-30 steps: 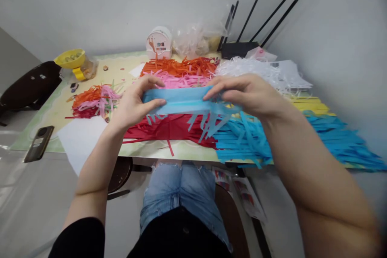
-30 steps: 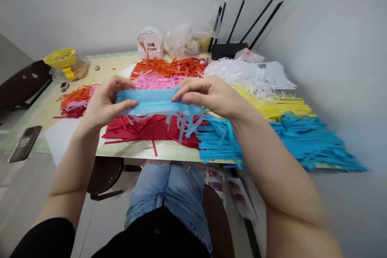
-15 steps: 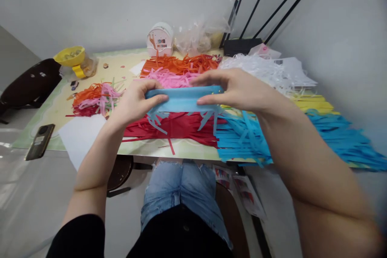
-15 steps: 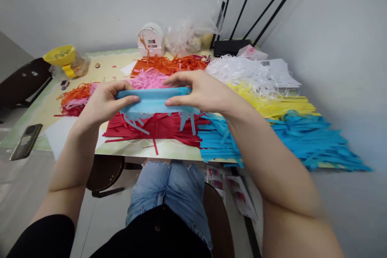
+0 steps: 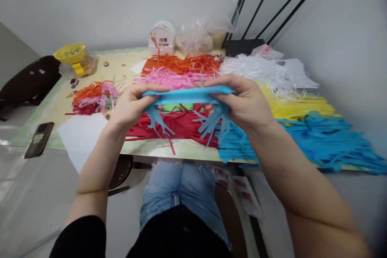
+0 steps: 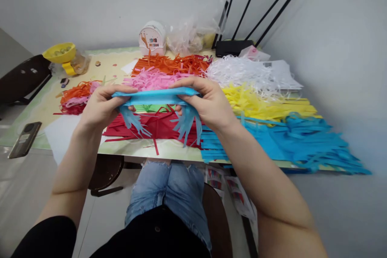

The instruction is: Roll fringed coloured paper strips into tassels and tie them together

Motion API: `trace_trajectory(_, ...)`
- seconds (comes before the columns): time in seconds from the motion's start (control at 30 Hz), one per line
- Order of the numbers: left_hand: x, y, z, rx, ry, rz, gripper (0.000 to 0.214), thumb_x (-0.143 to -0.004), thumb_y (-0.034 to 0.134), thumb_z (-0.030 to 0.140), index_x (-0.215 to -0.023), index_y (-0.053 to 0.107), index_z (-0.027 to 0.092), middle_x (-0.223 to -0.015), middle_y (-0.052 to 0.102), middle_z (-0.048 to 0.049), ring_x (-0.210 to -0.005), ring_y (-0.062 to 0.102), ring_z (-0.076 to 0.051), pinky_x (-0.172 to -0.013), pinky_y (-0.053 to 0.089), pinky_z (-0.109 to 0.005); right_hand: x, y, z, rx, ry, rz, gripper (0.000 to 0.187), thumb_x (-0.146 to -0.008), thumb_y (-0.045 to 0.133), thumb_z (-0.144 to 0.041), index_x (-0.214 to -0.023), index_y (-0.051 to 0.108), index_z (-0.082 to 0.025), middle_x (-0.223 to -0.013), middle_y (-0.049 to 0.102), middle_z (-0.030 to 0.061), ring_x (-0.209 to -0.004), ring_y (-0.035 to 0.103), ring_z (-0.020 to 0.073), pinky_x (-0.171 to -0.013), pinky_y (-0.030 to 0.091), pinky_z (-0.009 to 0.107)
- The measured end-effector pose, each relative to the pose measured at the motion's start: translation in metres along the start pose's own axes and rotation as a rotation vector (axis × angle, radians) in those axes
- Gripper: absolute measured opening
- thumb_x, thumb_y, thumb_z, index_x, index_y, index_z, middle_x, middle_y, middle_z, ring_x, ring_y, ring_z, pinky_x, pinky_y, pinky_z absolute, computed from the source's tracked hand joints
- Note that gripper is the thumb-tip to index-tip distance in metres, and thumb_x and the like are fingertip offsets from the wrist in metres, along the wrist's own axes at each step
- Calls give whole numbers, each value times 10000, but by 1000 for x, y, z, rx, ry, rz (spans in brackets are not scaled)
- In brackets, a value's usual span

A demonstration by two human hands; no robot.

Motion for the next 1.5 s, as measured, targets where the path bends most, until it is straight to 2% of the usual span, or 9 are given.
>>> trace_trajectory(0.2, 7, 1, 7, -8, 79, -11, 145, -748, 755, 220, -851, 857, 207, -872, 773, -51, -710, 724, -135, -663, 623, -242, 1, 5, 3, -74, -50, -39, 233, -737, 829, -414, -789, 659, -264, -654, 643, -9, -585, 650, 194, -565, 583, 355)
trace_trajectory(0.4, 12, -1, 13, -181, 213, -32, 317, -823, 800, 513, -827, 840, 198, -842, 764, -87, -828, 713, -205, -770, 589, -326, 0, 0, 2, -96, -37, -108, 308, -724, 751, -516, -729, 670, -219, -620, 639, 36, -539, 623, 211, -510, 533, 362)
trace_trajectory(0.53, 13, 3, 15, -323, 237, 22, 330, -800, 852, 509, -792, 770, 189, -789, 733, -55, -733, 648, -163, -718, 529, -297, 1, -2, -4, 151, -161, -47, 367, -743, 838, -552, -730, 652, -236, -655, 651, 12, -610, 644, 194, -596, 555, 336)
trace_trajectory(0.67, 14, 4, 18, -421, 218, 62, 445, -774, 882, 452, -1120, 733, 215, -906, 731, -33, -808, 666, -162, -721, 506, -263, 6, 0, -15, 368, -316, 22, 283, -791, 842, -443, -971, 727, -257, -919, 742, 33, -821, 706, 219, -797, 592, 373)
trace_trajectory(0.8, 13, 4, 18, -496, 146, 26, 275, -827, 811, 423, -859, 709, 170, -760, 707, -11, -713, 642, -149, -667, 495, -257, 11, 2, -19, 503, -332, 77, 199, -843, 771, -360, -1005, 751, -244, -932, 760, 47, -903, 718, 257, -876, 582, 419)
trace_trajectory(0.9, 14, 6, 15, -342, 62, -1, 298, -862, 777, 435, -799, 656, 170, -743, 739, -30, -682, 688, -154, -642, 543, -259, 11, 1, -17, 484, -278, 101, 115, -836, 767, -336, -881, 723, -240, -796, 731, 16, -770, 697, 220, -782, 587, 383)
trace_trajectory(1.13, 16, 12, 5, 12, -30, 62, 294, -829, 758, 411, -1042, 748, 208, -778, 760, -22, -657, 756, -181, -624, 638, -306, 10, 2, -2, 138, -171, 87, 183, -828, 810, -392, -963, 773, -275, -796, 743, 7, -701, 721, 194, -680, 630, 351)
trace_trajectory(1.3, 13, 14, 1, 137, -50, 117, 199, -734, 731, 326, -871, 761, 184, -747, 757, -32, -611, 731, -166, -583, 620, -292, 7, 5, 7, -7, -94, 87, 208, -799, 811, -408, -934, 790, -251, -745, 742, 18, -671, 714, 182, -644, 633, 332)
trace_trajectory(1.5, 13, 16, -6, 251, -46, 62, 238, -736, 816, 327, -772, 635, 178, -712, 742, -14, -546, 687, -122, -524, 562, -224, 7, 3, 5, 4, -121, 42, 239, -778, 808, -452, -865, 814, -229, -757, 754, 48, -677, 716, 197, -624, 614, 332)
Point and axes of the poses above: each hand's wrist, its own x-axis away from the middle knuckle, its own y-axis out of the palm, z = x × y, the point moved 3 cm from there along -x, towards the middle knuckle
